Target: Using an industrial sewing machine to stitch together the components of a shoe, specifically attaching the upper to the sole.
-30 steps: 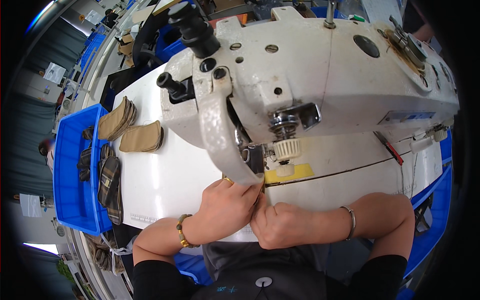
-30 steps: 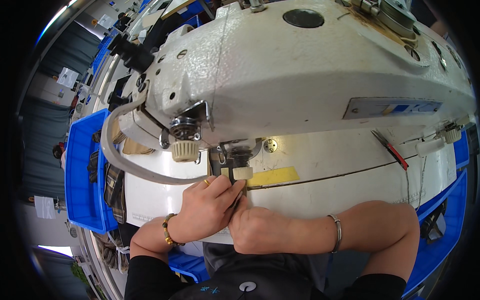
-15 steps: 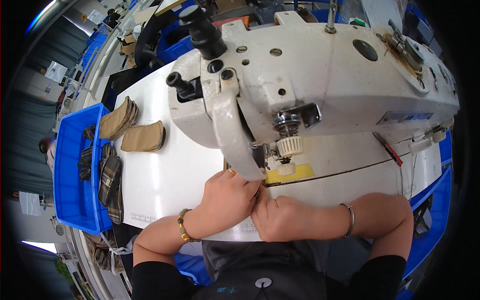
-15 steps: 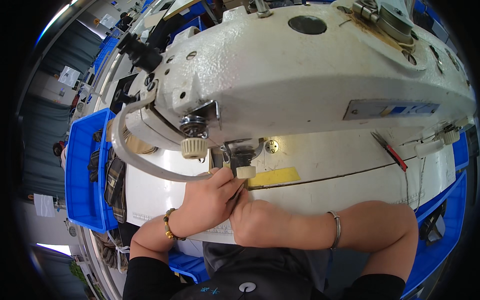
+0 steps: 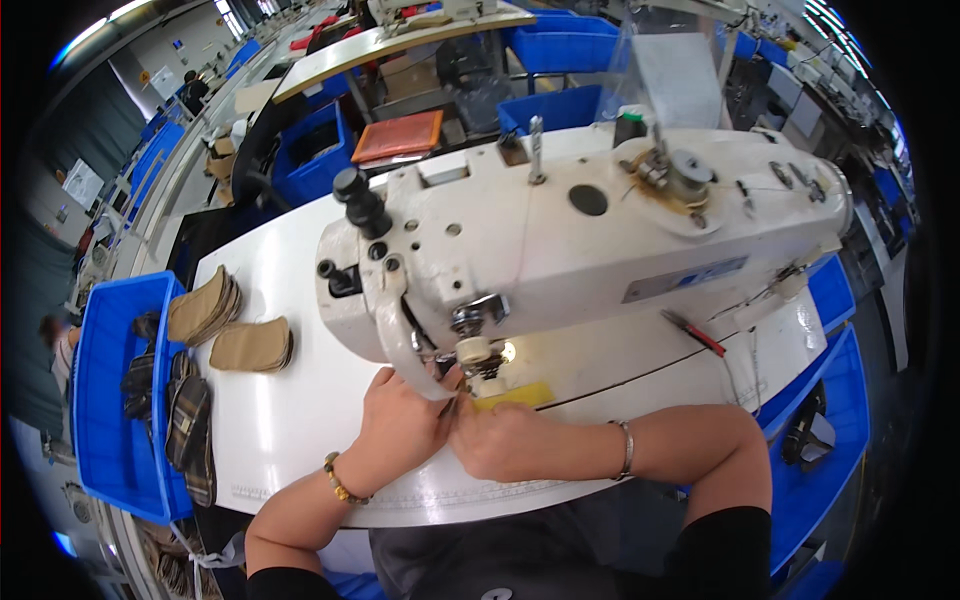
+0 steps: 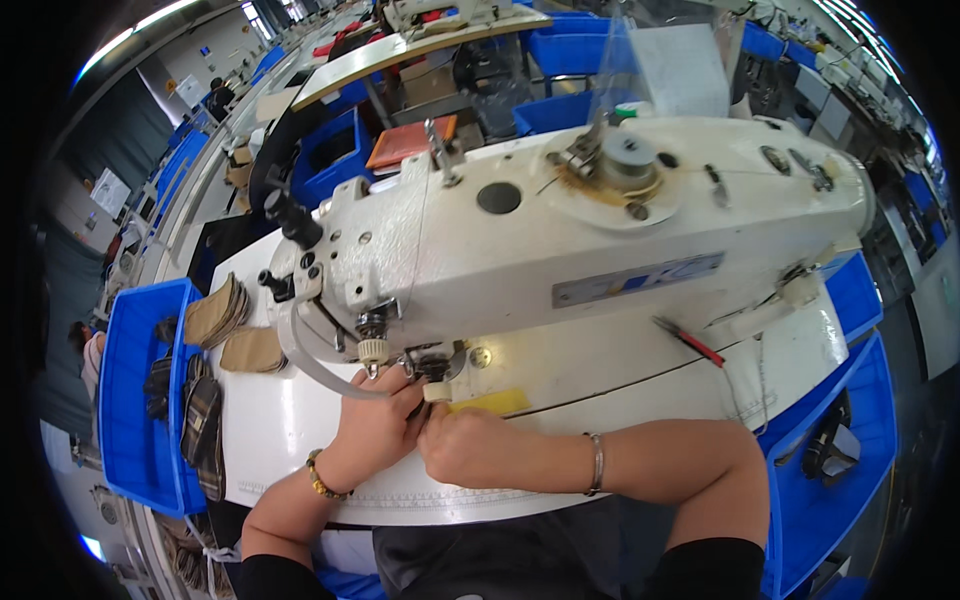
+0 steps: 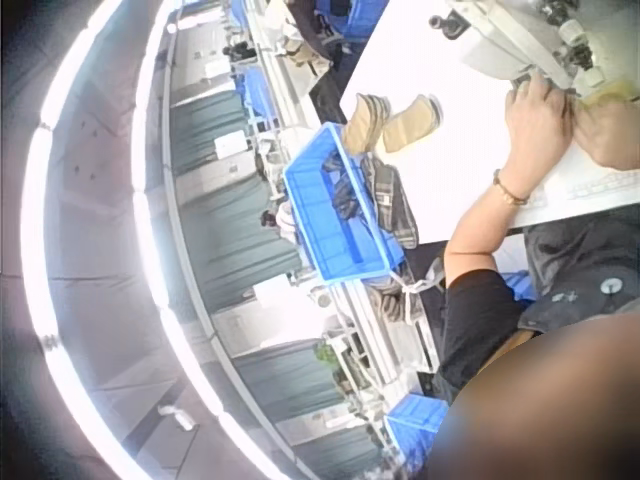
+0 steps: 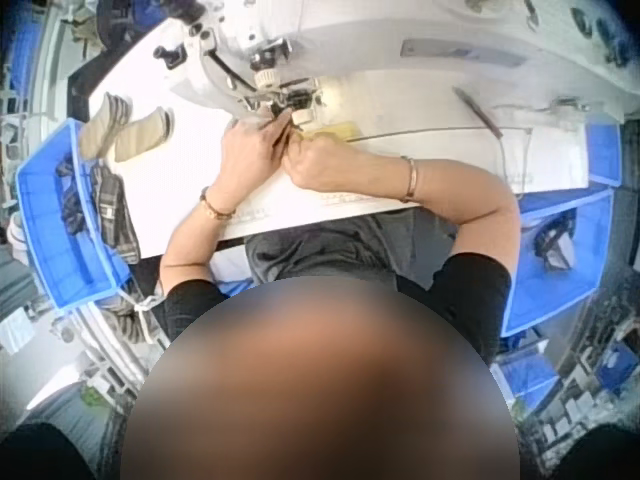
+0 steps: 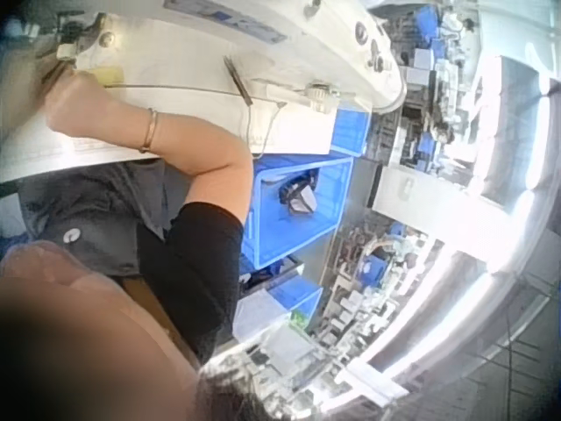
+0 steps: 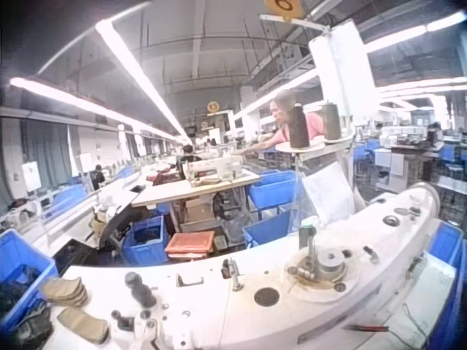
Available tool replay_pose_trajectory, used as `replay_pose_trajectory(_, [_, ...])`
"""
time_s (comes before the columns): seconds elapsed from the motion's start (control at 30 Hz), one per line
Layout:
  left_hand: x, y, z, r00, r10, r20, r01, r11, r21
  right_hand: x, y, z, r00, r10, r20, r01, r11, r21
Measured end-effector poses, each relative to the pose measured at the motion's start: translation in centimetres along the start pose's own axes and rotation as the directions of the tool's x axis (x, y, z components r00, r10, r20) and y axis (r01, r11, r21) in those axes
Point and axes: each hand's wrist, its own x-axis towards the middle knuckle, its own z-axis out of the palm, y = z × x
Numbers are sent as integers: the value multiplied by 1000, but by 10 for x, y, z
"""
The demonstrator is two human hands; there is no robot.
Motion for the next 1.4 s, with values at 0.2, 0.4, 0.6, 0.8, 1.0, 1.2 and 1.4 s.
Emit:
replay_pose_trajectory(0.2, [-18, 10, -27, 991, -50, -121, 75, 973, 216, -4, 4, 4, 999, 32, 31, -33, 999, 20])
replay_pose_trajectory(0.4, [-15, 1, -17, 973, 77, -216, -19, 966, 258, 7, 26, -23, 969, 247, -17, -243, 961, 131])
replay_pose_trajectory(0.6, [-12, -3, -10, 938, 218, -268, -169, 966, 195, 6, 28, -14, 963, 267, -18, -265, 960, 86])
replay_pose_trajectory(0.8, [-7, -14, -9, 938, 154, -312, -116, 984, 137, 3, 30, -15, 965, 261, 25, -262, 961, 89])
replay_pose_trajectory(1.0, [-6, -15, -1, 912, 200, -358, -197, 979, 46, 7, 27, -17, 954, 299, 7, -298, 948, 115])
replay_pose_trajectory(1.2, [-6, -19, 2, 934, 150, -324, -152, 988, 18, 3, 24, -3, 960, 278, 42, -281, 951, 127])
replay_pose_trajectory(1.4, [0, -21, 0, 926, 156, -343, -169, 985, -10, 2, 21, -1, 962, 272, 13, -271, 951, 149])
